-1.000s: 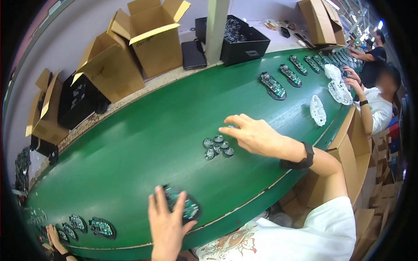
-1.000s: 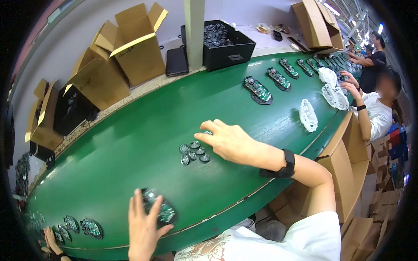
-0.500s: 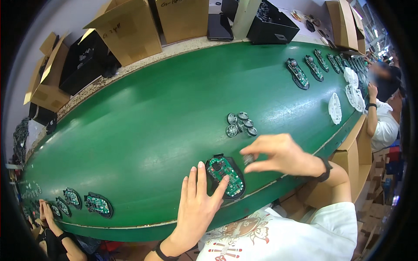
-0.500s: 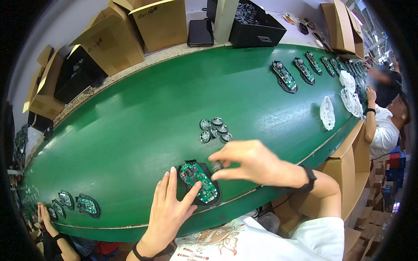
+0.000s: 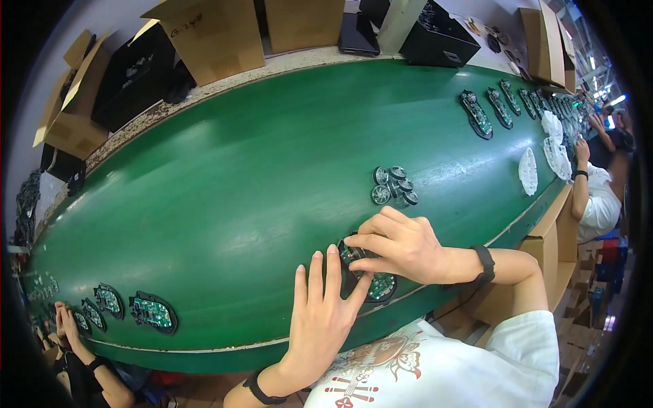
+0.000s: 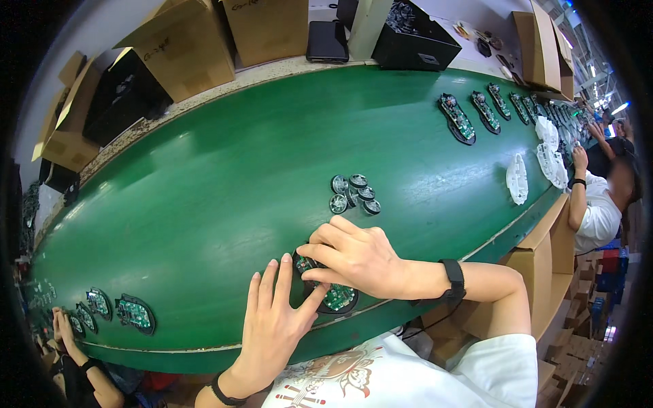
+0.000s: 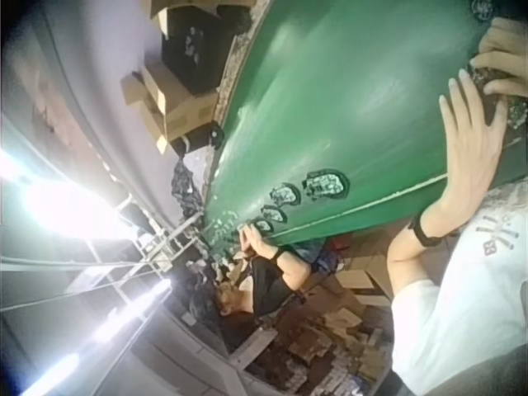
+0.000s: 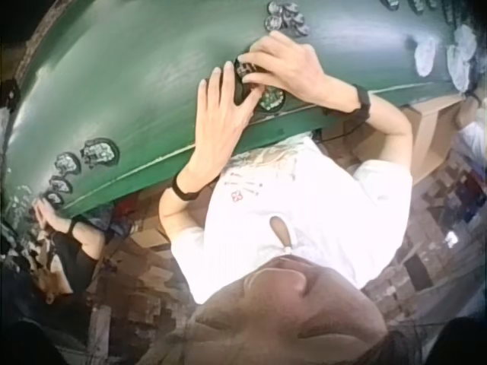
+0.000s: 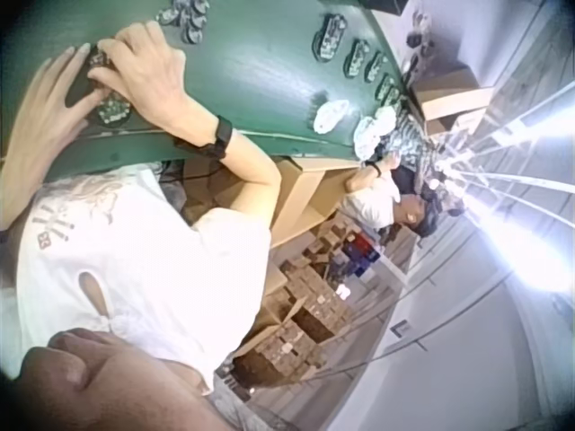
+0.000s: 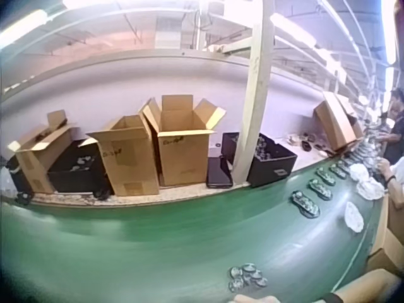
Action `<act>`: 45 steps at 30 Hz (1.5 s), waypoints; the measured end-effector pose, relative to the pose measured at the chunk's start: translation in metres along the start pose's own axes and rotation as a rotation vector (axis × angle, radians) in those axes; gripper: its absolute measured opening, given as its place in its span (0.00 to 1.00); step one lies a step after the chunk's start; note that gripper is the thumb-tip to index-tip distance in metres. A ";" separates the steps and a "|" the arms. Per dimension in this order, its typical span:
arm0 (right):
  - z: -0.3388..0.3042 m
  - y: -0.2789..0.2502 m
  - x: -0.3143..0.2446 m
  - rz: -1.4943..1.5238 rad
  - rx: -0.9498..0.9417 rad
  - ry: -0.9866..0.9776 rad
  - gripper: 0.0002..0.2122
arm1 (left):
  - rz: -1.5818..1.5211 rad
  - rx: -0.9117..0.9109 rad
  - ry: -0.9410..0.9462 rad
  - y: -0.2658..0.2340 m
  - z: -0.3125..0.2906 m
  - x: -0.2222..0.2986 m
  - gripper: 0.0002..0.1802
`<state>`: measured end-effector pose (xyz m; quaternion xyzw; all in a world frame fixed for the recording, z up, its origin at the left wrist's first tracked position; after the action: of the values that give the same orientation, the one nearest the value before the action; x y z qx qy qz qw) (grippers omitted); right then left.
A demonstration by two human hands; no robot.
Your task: The person assembles small electronic devices on a green workbench. They pick up green circuit boards and attach small circular components to them by hand, placing the finished units in a line on the table.
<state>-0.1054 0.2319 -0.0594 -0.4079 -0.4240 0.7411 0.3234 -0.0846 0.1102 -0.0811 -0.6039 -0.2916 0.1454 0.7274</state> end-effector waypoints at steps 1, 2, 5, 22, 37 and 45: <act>0.000 0.001 0.000 -0.012 -0.014 0.005 0.19 | -0.007 -0.003 -0.003 0.000 0.000 0.000 0.32; 0.000 -0.001 -0.001 -0.030 -0.020 0.011 0.20 | -0.007 -0.016 -0.003 0.001 -0.001 -0.001 0.32; -0.001 -0.006 -0.009 -0.062 -0.039 0.017 0.21 | -0.023 -0.047 0.001 0.003 -0.001 -0.002 0.30; -0.011 -0.001 -0.002 -0.168 -0.174 -0.111 0.24 | -0.103 -0.076 0.064 0.011 0.027 0.003 0.25; -0.034 -0.012 -0.013 -0.330 -0.159 -0.117 0.25 | -0.169 -0.101 0.086 0.010 0.036 0.004 0.35; -0.037 -0.047 0.016 -0.159 -0.046 0.116 0.17 | 0.061 -0.120 0.034 0.005 0.040 -0.001 0.34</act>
<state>-0.0741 0.2787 -0.0345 -0.4223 -0.4525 0.6785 0.3957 -0.1084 0.1426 -0.0816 -0.6576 -0.2687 0.1393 0.6899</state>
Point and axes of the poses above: each hand's wrist, its own z-axis towards the middle knuckle, its own y-axis out of the palm, x = y × z, the point moved 8 cm from there along z, towards the middle knuckle
